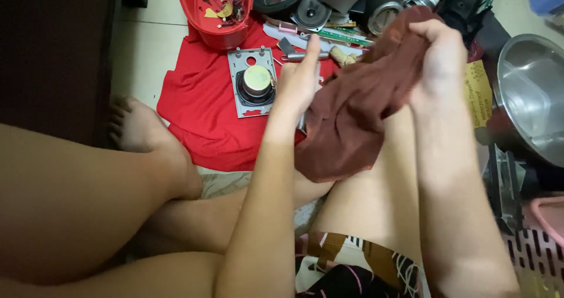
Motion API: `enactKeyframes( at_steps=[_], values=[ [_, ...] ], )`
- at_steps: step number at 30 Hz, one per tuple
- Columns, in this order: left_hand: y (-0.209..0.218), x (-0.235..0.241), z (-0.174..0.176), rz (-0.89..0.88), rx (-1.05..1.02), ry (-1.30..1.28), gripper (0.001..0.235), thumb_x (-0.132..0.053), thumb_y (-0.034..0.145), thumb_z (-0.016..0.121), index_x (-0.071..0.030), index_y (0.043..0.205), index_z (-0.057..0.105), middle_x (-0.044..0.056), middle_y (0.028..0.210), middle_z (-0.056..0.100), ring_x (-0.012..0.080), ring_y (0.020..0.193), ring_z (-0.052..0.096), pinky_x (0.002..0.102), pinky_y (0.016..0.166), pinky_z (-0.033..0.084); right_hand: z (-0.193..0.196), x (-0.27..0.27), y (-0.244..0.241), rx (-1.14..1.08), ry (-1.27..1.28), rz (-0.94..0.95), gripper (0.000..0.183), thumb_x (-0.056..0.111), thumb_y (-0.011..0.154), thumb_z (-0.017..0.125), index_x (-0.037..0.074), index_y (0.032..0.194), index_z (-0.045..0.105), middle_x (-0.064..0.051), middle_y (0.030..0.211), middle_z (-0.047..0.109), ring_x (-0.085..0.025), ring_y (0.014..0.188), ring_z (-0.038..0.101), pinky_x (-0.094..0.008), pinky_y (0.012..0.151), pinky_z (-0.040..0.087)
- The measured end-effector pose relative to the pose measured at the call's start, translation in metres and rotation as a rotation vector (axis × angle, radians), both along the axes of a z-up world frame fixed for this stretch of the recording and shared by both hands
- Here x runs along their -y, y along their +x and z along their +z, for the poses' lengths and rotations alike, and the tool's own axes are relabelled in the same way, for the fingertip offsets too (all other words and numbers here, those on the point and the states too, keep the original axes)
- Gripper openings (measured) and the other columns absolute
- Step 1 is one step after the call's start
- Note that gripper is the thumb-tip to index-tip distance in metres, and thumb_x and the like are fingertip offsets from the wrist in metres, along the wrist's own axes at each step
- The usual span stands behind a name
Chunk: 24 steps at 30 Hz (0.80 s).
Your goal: The person sits on the floor and wipes a rectangular metal object with a brown cloth. They then use a small yellow abrasive pad to scrub the surface of the metal object, repeatedly rubbing it back and forth.
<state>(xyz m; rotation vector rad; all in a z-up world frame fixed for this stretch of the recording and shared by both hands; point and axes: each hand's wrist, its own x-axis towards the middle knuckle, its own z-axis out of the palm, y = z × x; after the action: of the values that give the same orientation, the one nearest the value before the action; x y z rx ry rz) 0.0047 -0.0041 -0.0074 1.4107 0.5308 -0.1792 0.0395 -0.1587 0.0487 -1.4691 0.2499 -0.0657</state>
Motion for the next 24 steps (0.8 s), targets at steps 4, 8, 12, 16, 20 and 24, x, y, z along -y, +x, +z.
enactKeyframes(
  at_steps=[4,8,12,16,20,24],
  values=[
    [0.004,0.006,-0.006,-0.015,0.03,0.012,0.064,-0.061,0.064,0.034,-0.002,0.058,0.058,0.008,0.066,0.058,0.0215,0.068,0.056,0.03,0.069,0.045,-0.018,-0.027,-0.029,-0.195,-0.532,0.288,0.019,0.018,0.072,0.05,0.0,0.07,0.059,-0.013,0.056,0.056,-0.021,0.033,0.044,-0.028,0.027,0.029],
    [0.006,-0.008,-0.019,0.006,0.008,0.143,0.077,-0.062,0.065,0.033,0.008,0.075,0.063,0.019,0.083,0.063,0.0272,0.079,0.06,0.033,0.074,0.047,-0.019,-0.008,-0.044,-0.403,-0.522,0.781,0.011,0.007,0.069,0.061,-0.003,0.063,0.06,-0.008,0.055,0.053,-0.014,0.047,0.043,-0.025,0.041,0.031],
    [-0.003,-0.013,0.009,0.062,-0.008,-0.154,0.069,-0.056,0.065,0.039,0.007,0.082,0.061,0.014,0.067,0.059,0.0198,0.055,0.058,0.027,0.049,0.047,-0.016,0.025,-0.004,-0.022,-0.096,0.299,0.01,0.01,0.075,0.056,0.006,0.08,0.064,-0.005,0.087,0.065,-0.011,0.079,0.061,-0.02,0.079,0.048],
    [-0.007,-0.007,0.016,-0.045,-0.055,-0.024,0.078,-0.06,0.063,0.035,0.008,0.087,0.064,0.013,0.076,0.064,0.0205,0.07,0.062,0.028,0.068,0.048,-0.018,0.013,0.005,0.039,0.1,-0.208,0.02,0.009,0.072,0.049,0.001,0.086,0.06,-0.006,0.084,0.063,-0.012,0.072,0.058,-0.022,0.067,0.049],
    [-0.01,-0.005,0.013,-0.151,-0.04,-0.019,0.08,-0.064,0.066,0.038,0.007,0.098,0.056,0.018,0.095,0.054,0.0233,0.086,0.047,0.036,0.072,0.037,-0.01,-0.032,-0.046,-0.11,-0.77,0.638,0.031,0.023,0.069,0.061,0.003,0.092,0.059,-0.009,0.099,0.057,-0.019,0.094,0.048,-0.03,0.08,0.039],
    [0.0,-0.013,-0.005,-0.14,-0.014,0.064,0.094,-0.069,0.068,0.04,0.009,0.119,0.046,0.022,0.126,0.047,0.0285,0.124,0.04,0.04,0.105,0.025,0.0,0.012,-0.01,-0.12,-0.893,0.723,0.018,0.029,0.079,0.061,0.013,0.076,0.068,-0.002,0.074,0.063,-0.013,0.077,0.055,-0.026,0.077,0.041]
  ],
)
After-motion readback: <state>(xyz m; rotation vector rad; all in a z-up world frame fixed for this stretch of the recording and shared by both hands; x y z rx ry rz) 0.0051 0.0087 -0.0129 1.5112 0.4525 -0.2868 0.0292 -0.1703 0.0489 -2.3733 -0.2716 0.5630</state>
